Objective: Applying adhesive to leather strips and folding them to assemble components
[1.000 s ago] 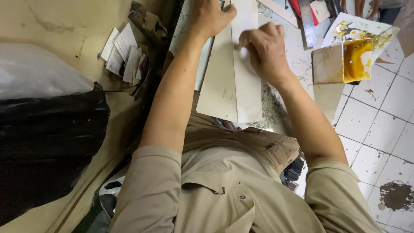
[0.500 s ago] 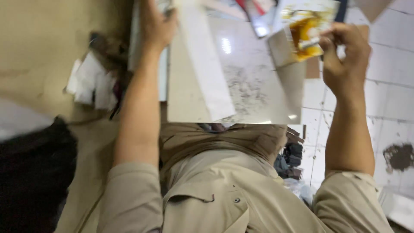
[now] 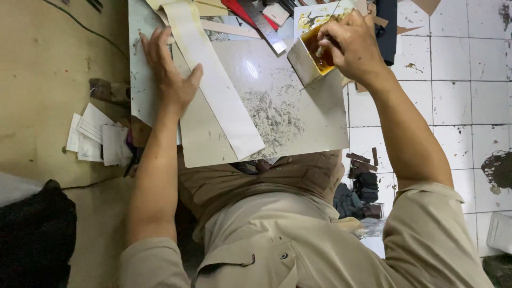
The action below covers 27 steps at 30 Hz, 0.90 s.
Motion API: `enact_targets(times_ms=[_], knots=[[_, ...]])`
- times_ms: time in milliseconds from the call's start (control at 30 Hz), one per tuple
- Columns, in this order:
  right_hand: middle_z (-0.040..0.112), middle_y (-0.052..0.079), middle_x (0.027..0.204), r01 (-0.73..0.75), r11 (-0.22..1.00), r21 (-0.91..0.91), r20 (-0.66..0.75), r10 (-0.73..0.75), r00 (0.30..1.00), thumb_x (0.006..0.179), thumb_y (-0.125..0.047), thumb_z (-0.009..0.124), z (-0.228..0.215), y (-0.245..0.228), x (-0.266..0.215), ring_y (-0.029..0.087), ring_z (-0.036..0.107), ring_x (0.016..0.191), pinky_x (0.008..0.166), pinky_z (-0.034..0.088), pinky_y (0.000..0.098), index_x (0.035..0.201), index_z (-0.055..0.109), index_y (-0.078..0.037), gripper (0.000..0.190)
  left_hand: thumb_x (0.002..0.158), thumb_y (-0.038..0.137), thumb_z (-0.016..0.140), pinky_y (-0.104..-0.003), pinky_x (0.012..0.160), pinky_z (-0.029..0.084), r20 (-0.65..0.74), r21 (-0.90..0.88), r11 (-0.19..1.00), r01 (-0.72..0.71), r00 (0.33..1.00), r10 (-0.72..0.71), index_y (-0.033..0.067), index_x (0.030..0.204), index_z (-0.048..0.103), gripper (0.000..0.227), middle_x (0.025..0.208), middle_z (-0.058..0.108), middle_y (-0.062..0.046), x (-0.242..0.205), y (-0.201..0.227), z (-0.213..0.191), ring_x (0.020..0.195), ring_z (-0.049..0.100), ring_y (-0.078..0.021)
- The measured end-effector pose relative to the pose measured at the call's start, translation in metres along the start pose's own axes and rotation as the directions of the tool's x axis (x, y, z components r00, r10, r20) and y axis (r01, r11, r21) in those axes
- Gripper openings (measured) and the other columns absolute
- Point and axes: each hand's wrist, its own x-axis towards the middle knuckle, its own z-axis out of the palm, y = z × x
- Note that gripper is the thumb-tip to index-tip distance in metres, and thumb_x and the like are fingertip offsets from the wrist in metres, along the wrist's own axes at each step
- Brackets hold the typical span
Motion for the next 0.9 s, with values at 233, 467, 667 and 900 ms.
enact_targets(times_ms=[233, 467, 667, 900], knots=[[0.06, 0.013, 0.088, -0.111, 0.956, 0.272, 0.151, 0.071, 0.986, 0.112, 0.006, 0.064, -0.037, 0.006, 0.002, 0.021, 0.046, 0.072, 0.063, 0.039, 0.0325, 0.107, 0.07, 0.003, 0.008, 0.08, 0.021, 0.085, -0.067, 0.127, -0.002, 0.118, 0.141, 0.99, 0.015, 0.993, -0.032, 0.0206, 0.139, 0.052, 0.067, 0.163, 0.02, -0.007, -0.019, 0.011, 0.004, 0.152, -0.004, -0.044], [0.069, 0.014, 0.098, -0.211, 0.682, 0.7, 0.454, -0.197, 0.869, 0.1, 0.005, 0.059, -0.047, -0.059, 0.015, 0.015, 0.063, 0.071, 0.06, 0.051, 0.0231, 0.113, 0.061, 0.006, 0.014, 0.077, 0.023, 0.093, -0.072, 0.121, -0.013, 0.179, 0.165, 0.986, -0.029, 0.984, -0.001, 0.0234, 0.112, 0.066, 0.045, 0.163, 0.023, -0.007, -0.036, 0.021, 0.001, 0.152, -0.004, -0.0376], [0.055, 0.013, 0.091, 0.121, 0.793, 0.597, -0.012, -0.142, 0.99, 0.108, 0.013, 0.07, 0.034, -0.122, 0.054, 0.02, 0.045, 0.076, 0.066, 0.041, 0.0279, 0.108, 0.069, 0.008, 0.004, 0.078, 0.026, 0.095, -0.074, 0.119, -0.012, 0.226, 0.146, 0.984, -0.098, 0.972, 0.064, 0.018, 0.11, 0.065, 0.045, 0.163, 0.023, -0.008, -0.034, 0.022, -0.003, 0.152, -0.006, -0.039], [0.043, 0.008, 0.092, 0.063, 0.798, 0.599, 0.026, -0.098, 0.995, 0.101, 0.006, 0.067, 0.074, -0.143, 0.077, 0.02, 0.04, 0.085, 0.073, 0.037, 0.0302, 0.107, 0.068, 0.001, 0.008, 0.073, 0.036, 0.096, -0.078, 0.116, -0.011, 0.3, 0.18, 0.981, -0.075, 0.954, 0.018, 0.0182, 0.109, 0.064, 0.051, 0.161, 0.024, -0.012, -0.029, 0.022, -0.006, 0.15, -0.003, -0.0426]])
